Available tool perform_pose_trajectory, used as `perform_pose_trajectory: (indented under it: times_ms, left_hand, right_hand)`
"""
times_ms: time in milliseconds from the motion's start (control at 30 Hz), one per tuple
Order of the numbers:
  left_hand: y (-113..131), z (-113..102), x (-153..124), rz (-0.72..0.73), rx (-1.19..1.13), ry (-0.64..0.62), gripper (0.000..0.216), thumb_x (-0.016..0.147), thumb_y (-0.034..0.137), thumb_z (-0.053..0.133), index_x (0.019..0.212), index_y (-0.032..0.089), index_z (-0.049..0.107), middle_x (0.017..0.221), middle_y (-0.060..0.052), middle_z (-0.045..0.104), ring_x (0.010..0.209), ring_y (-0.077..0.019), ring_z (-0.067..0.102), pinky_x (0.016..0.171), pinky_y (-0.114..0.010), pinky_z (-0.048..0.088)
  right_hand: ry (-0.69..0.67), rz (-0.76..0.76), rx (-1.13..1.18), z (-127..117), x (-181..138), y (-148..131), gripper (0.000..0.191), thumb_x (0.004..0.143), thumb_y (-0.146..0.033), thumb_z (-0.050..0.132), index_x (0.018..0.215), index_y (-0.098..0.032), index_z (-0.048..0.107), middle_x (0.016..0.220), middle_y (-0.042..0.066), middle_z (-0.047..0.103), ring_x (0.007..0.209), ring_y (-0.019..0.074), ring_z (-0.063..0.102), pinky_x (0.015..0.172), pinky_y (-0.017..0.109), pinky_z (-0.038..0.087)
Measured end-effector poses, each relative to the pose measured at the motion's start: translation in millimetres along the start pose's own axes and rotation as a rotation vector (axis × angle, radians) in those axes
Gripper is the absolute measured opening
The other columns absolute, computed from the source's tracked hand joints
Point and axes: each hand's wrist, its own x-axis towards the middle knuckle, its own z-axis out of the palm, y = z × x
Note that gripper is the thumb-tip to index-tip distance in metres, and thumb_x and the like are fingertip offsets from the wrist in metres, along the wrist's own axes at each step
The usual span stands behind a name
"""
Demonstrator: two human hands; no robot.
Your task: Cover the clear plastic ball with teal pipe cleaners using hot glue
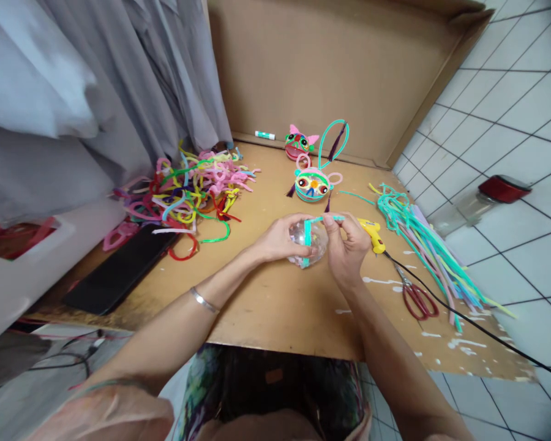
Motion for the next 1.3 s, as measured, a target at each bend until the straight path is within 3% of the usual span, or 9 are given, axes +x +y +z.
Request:
perform_pose_trajectory:
  times_ms: [233, 500, 733, 900, 1033, 1167, 1300]
  left_hand:
    - [3, 0, 0, 0.028, -0.009, -0.005, 0.071, 0.056, 0.029, 0.08, 0.123, 0.015, 0.064, 0.113, -0.007, 0.07, 0.096, -0.0206, 0.064, 0.09, -0.034, 0.05]
    - [4, 0, 0, 0.025, 0.012, 0.011, 0.069, 0.056, 0.03, 0.081, 0.122, 0.016, 0.065, 0.103, -0.005, 0.07, 0.087, -0.0177, 0.063, 0.083, -0.032, 0.051]
    - [6, 0, -2, 0.011, 0.006, -0.007, 0.067, 0.057, 0.03, 0.079, 0.121, 0.016, 0.065, 0.099, -0.003, 0.069, 0.085, -0.0169, 0.061, 0.079, -0.03, 0.05]
    - [6, 0, -2, 0.017, 0.004, -0.002, 0.067, 0.058, 0.03, 0.08, 0.122, 0.015, 0.065, 0.102, -0.004, 0.07, 0.088, -0.018, 0.062, 0.084, -0.032, 0.051]
    - [5, 0, -2, 0.02, 0.014, -0.002, 0.067, 0.058, 0.029, 0.081, 0.122, 0.015, 0.065, 0.106, -0.005, 0.07, 0.092, -0.0195, 0.064, 0.087, -0.033, 0.052]
    - [5, 0, -2, 0.034, 0.002, -0.009, 0.066, 0.058, 0.028, 0.079, 0.121, 0.015, 0.065, 0.109, -0.006, 0.07, 0.097, -0.0208, 0.065, 0.09, -0.034, 0.051]
    - [5, 0, -1, 0.023, -0.018, -0.017, 0.066, 0.057, 0.027, 0.079, 0.12, 0.016, 0.065, 0.113, -0.007, 0.07, 0.099, -0.0216, 0.064, 0.09, -0.035, 0.051]
  right_hand:
    - [-0.056, -0.118, -0.011, 0, 1, -1, 0.025, 0.098, -0.03, 0.05, 0.081, -0.022, 0.067, 0.081, 0.003, 0.068, 0.081, 0.0171, 0.063, 0.078, 0.034, 0.048]
    - [-0.129, -0.015, 0.132, -3, 3, -6, 0.028, 0.098, -0.03, 0.049, 0.078, -0.021, 0.066, 0.087, 0.003, 0.068, 0.088, 0.016, 0.065, 0.08, 0.033, 0.051]
    - [-0.098, 0.011, 0.139, -5, 4, -12, 0.027, 0.094, -0.036, 0.057, 0.073, -0.022, 0.067, 0.084, 0.003, 0.067, 0.084, 0.0167, 0.064, 0.076, 0.034, 0.054]
    - [-0.101, 0.03, 0.21, -4, 4, -13, 0.023, 0.094, -0.035, 0.057, 0.078, -0.022, 0.068, 0.082, 0.003, 0.069, 0.083, 0.0166, 0.066, 0.076, 0.034, 0.054]
    - [-0.128, 0.085, 0.312, -3, 1, -12, 0.022, 0.095, -0.033, 0.056, 0.082, -0.022, 0.07, 0.076, 0.0, 0.069, 0.071, 0.0137, 0.064, 0.069, 0.03, 0.053]
    - [-0.137, 0.139, 0.323, -3, -2, -12, 0.028, 0.096, -0.038, 0.054, 0.081, -0.021, 0.071, 0.065, -0.002, 0.065, 0.065, 0.013, 0.062, 0.064, 0.028, 0.052]
    - [-0.129, 0.146, 0.304, -2, -1, -13, 0.029, 0.095, -0.041, 0.054, 0.081, -0.021, 0.07, 0.069, 0.0, 0.067, 0.065, 0.0133, 0.062, 0.064, 0.029, 0.053]
